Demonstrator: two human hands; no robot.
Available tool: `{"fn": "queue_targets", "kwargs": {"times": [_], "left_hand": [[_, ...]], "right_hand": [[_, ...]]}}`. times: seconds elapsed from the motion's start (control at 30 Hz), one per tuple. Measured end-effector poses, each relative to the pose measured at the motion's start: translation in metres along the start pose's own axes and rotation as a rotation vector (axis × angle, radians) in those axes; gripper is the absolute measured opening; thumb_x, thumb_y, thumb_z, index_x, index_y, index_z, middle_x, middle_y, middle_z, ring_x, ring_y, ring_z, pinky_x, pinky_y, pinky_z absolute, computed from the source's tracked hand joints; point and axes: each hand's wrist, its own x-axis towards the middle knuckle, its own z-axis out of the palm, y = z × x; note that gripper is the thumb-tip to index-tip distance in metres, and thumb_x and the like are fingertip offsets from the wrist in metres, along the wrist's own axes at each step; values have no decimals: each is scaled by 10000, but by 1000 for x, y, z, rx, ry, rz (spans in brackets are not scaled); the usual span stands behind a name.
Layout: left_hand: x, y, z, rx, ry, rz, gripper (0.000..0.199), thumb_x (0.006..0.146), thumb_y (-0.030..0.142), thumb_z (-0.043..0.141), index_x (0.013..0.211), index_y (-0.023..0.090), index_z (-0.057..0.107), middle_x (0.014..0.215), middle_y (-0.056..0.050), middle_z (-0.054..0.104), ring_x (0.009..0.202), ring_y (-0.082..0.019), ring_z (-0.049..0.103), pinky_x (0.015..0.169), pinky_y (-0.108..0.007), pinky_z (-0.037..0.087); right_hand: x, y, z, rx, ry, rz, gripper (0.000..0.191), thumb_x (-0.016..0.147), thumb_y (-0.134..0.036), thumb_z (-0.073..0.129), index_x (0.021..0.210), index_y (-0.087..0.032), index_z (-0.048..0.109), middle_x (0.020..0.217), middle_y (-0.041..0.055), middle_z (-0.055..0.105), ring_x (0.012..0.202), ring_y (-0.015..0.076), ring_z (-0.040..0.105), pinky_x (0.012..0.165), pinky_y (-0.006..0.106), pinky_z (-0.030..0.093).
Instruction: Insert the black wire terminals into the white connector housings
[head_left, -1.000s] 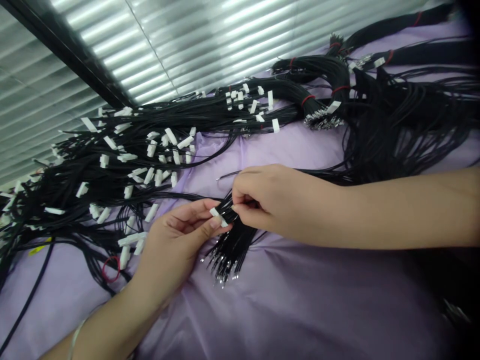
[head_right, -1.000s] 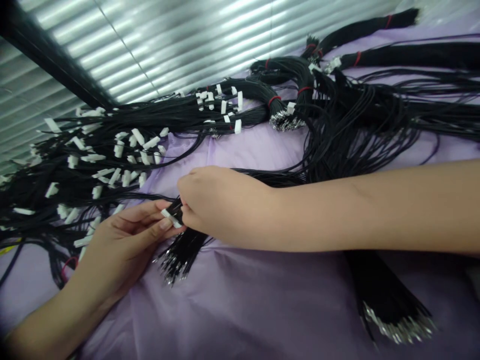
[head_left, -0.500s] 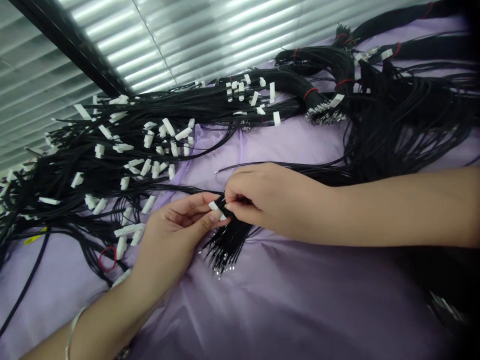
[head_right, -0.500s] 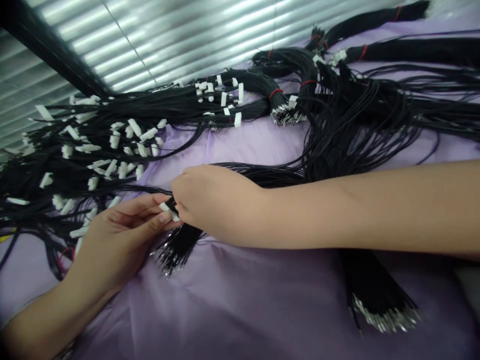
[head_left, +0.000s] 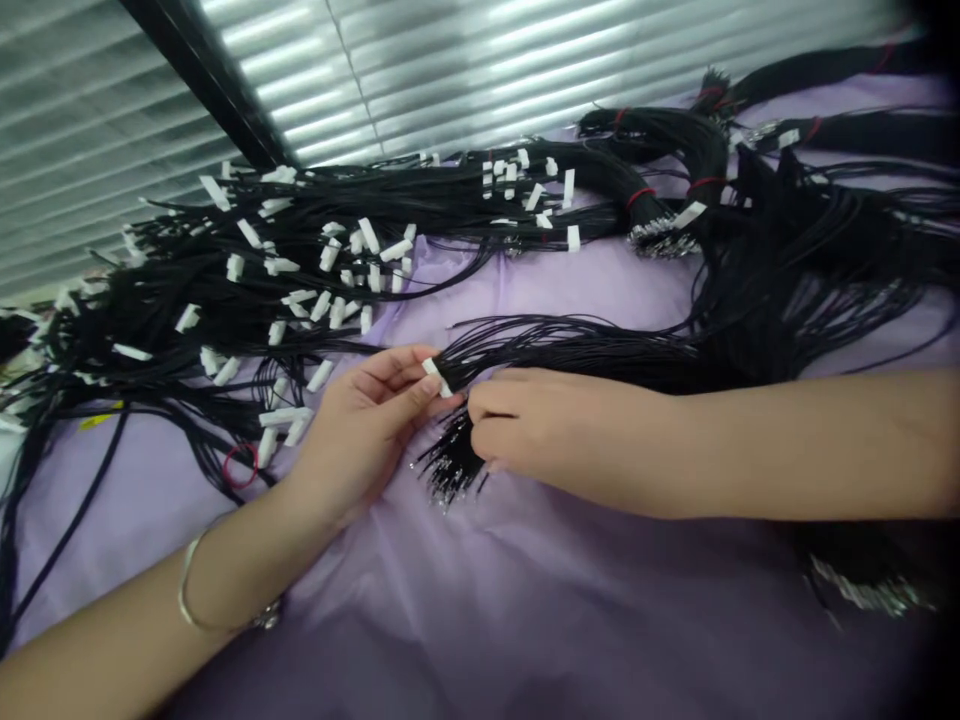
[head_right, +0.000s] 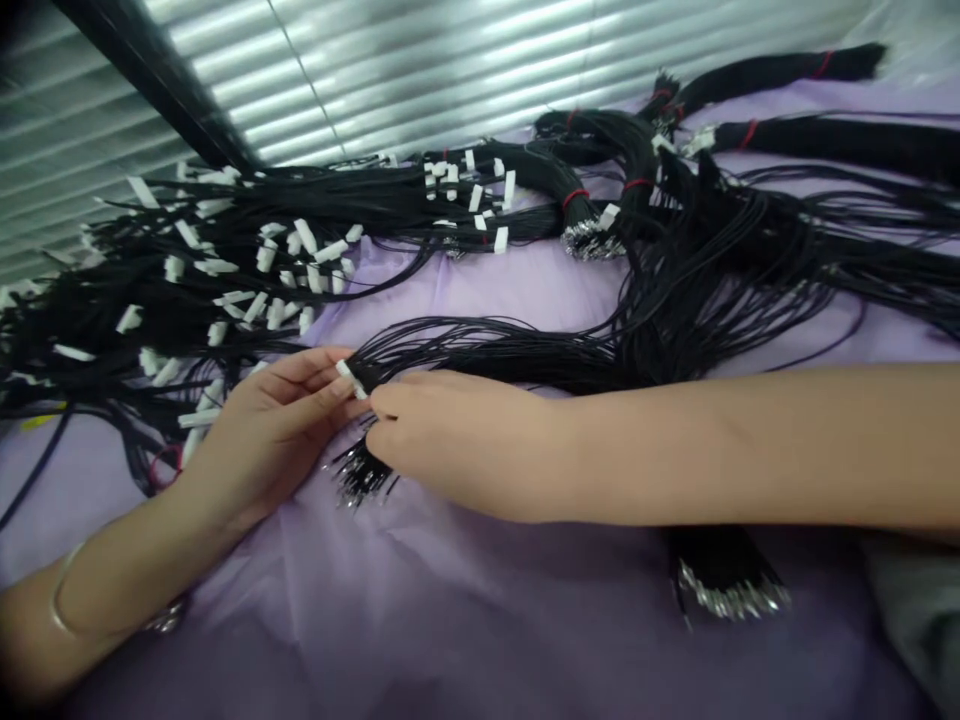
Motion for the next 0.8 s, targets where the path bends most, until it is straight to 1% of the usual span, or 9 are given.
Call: {"fn": "queue_targets", "kwargs": {"times": [0.1, 0.23, 0.3, 0.4, 0.43, 0.53, 0.6, 0.7, 0.8], "left_hand": [[0, -1, -1, -31, -33, 2, 189, 664, 62, 753, 835, 134, 716, 674, 7, 663, 624, -85, 631, 648, -172, 570], [0, -2, -3, -36, -62, 15, 187, 689, 47, 736, 859, 125, 722, 753, -10, 683, 690, -99, 651, 699, -199, 588], [1, -2, -3, -37, -71, 15, 185, 698, 45, 733, 865, 125, 722, 768, -11, 685, 701, -102, 656, 708, -203, 591], [1, -1, -3, -35, -78, -4, 186, 701, 50, 734, 870, 125, 720, 765, -18, 689, 694, -104, 658, 683, -191, 588], [1, -1, -3, -36, -79, -6, 186, 700, 51, 735, 869, 126, 720, 758, -17, 688, 691, -104, 657, 681, -192, 588], [0, 0, -2, -25, -61, 4, 182, 697, 55, 737, 859, 135, 723, 731, -4, 679, 685, -100, 652, 703, -208, 591], [0, -1, -2, -9, -53, 3, 179, 694, 63, 740, 853, 144, 726, 729, 2, 677, 686, -98, 651, 712, -210, 588], [-1, -1, -1, 1, -39, -4, 188, 677, 67, 749, 847, 144, 726, 717, 3, 673, 675, -100, 646, 705, -212, 586], [-1, 0, 0, -4, -28, -2, 186, 665, 61, 750, 831, 140, 725, 710, 2, 670, 667, -97, 641, 704, -209, 583]], "right_hand": [[-1, 3, 4, -45, -28, 6, 155, 829, -45, 492, 764, -151, 586, 819, 54, 592, 831, 199, 531, 769, 352, 454], [-2, 9, -2, -12, -67, 54, 136, 826, -45, 507, 791, -148, 589, 869, 73, 606, 848, 214, 532, 760, 364, 439], [-1, 11, -4, 28, -58, 66, 121, 836, -61, 518, 792, -147, 590, 865, 72, 605, 836, 205, 533, 745, 351, 432], [-1, 12, -5, 51, -11, 69, 60, 840, -99, 553, 815, -131, 597, 876, 76, 601, 835, 198, 527, 718, 332, 420], [0, 12, -6, 51, -28, 73, 59, 839, -100, 558, 815, -129, 604, 877, 76, 602, 837, 198, 525, 717, 332, 417], [1, 11, -7, 84, -146, 110, 139, 848, -68, 530, 782, -140, 629, 855, 62, 606, 839, 187, 522, 737, 330, 412], [2, 11, -8, 122, -182, 132, 166, 853, -61, 517, 786, -147, 641, 854, 53, 607, 848, 180, 522, 755, 328, 414], [2, 13, -8, 99, -172, 100, 116, 829, -73, 549, 780, -140, 631, 857, 56, 601, 861, 189, 517, 775, 338, 418], [-1, 12, -9, 42, -187, 52, 65, 792, -67, 581, 801, -123, 614, 860, 66, 586, 834, 198, 503, 774, 358, 422]]}}
